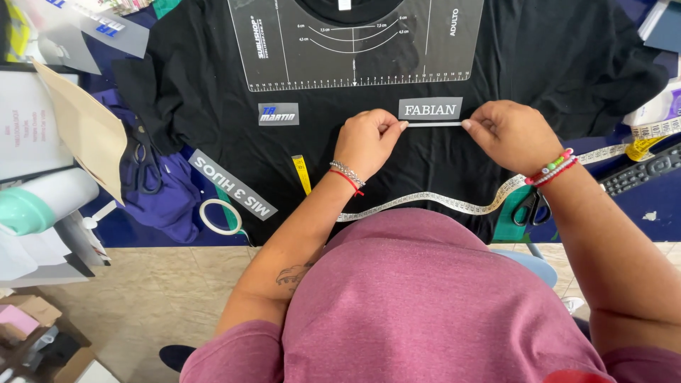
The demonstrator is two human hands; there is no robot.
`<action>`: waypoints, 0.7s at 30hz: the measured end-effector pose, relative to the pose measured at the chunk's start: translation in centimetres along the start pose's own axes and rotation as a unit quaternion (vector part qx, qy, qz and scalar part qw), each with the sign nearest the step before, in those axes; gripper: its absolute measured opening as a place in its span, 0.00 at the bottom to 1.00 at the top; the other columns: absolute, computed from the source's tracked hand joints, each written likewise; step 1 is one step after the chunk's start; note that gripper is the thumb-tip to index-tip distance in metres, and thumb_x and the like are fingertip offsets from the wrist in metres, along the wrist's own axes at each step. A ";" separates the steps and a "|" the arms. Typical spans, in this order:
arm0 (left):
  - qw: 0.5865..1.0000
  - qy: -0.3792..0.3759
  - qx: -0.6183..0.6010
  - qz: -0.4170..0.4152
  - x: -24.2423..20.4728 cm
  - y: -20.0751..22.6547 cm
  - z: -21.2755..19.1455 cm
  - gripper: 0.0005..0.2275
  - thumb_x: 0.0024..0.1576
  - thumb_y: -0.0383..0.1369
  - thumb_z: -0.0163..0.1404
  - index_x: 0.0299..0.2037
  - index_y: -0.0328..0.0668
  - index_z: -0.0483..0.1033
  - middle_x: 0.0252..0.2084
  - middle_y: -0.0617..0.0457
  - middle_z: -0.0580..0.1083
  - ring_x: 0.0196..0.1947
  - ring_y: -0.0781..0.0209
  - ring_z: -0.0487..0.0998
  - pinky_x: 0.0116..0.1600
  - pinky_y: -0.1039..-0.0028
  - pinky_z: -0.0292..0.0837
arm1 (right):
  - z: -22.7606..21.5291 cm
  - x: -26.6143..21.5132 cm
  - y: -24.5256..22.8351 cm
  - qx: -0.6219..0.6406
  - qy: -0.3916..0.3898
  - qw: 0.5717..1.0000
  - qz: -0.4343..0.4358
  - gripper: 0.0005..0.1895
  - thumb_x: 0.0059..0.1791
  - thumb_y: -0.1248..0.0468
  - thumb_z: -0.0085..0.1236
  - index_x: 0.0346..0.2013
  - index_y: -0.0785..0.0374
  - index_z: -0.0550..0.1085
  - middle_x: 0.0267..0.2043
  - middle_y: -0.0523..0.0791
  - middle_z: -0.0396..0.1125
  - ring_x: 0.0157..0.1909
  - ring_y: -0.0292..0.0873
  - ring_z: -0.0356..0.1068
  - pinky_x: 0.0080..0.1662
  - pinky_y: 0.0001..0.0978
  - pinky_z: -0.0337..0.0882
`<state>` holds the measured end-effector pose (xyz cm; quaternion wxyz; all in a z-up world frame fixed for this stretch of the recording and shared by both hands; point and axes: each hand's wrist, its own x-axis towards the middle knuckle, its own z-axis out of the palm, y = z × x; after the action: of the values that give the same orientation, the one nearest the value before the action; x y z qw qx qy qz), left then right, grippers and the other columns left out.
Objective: The person measures the width of a black t-shirt using a yellow tape measure and a clear plastic ruler. They then use scissors to cut small pieces of white tape and place them on the shirt to mark specific measurements.
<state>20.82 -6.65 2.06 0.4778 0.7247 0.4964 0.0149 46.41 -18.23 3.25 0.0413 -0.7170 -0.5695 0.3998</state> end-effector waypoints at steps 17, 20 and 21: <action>0.989 -0.033 0.137 -0.035 1.3 -0.2 0.9 0.11 0.59 0.44 0.53 0.28 0.52 0.77 0.30 0.54 0.77 0.30 0.43 0.78 0.31 0.53 0.71 | 0.1 1.3 -1.3 -0.105 -0.012 0.993 0.058 0.17 0.56 0.47 0.55 0.34 0.53 0.80 0.35 0.41 0.76 0.39 0.51 0.75 0.38 0.49 0.72; 0.989 -0.023 0.146 -0.025 1.3 -0.4 1.2 0.11 0.59 0.44 0.53 0.28 0.52 0.76 0.29 0.53 0.77 0.29 0.41 0.78 0.31 0.51 0.71 | 0.2 1.4 -1.3 -0.110 -0.014 0.992 0.066 0.17 0.56 0.46 0.56 0.33 0.52 0.80 0.35 0.40 0.76 0.39 0.51 0.75 0.38 0.49 0.72; 0.989 -0.018 0.148 -0.021 1.3 -0.5 1.3 0.11 0.59 0.44 0.53 0.28 0.52 0.76 0.29 0.53 0.77 0.29 0.41 0.78 0.31 0.51 0.71 | 0.2 1.5 -1.3 -0.115 -0.015 0.991 0.068 0.17 0.56 0.46 0.56 0.33 0.52 0.80 0.34 0.40 0.76 0.38 0.51 0.75 0.38 0.49 0.73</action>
<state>21.78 -6.53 0.39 0.3741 0.7773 0.4991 -0.0818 45.35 -16.63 3.00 -0.0773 -0.7479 -0.5621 0.3446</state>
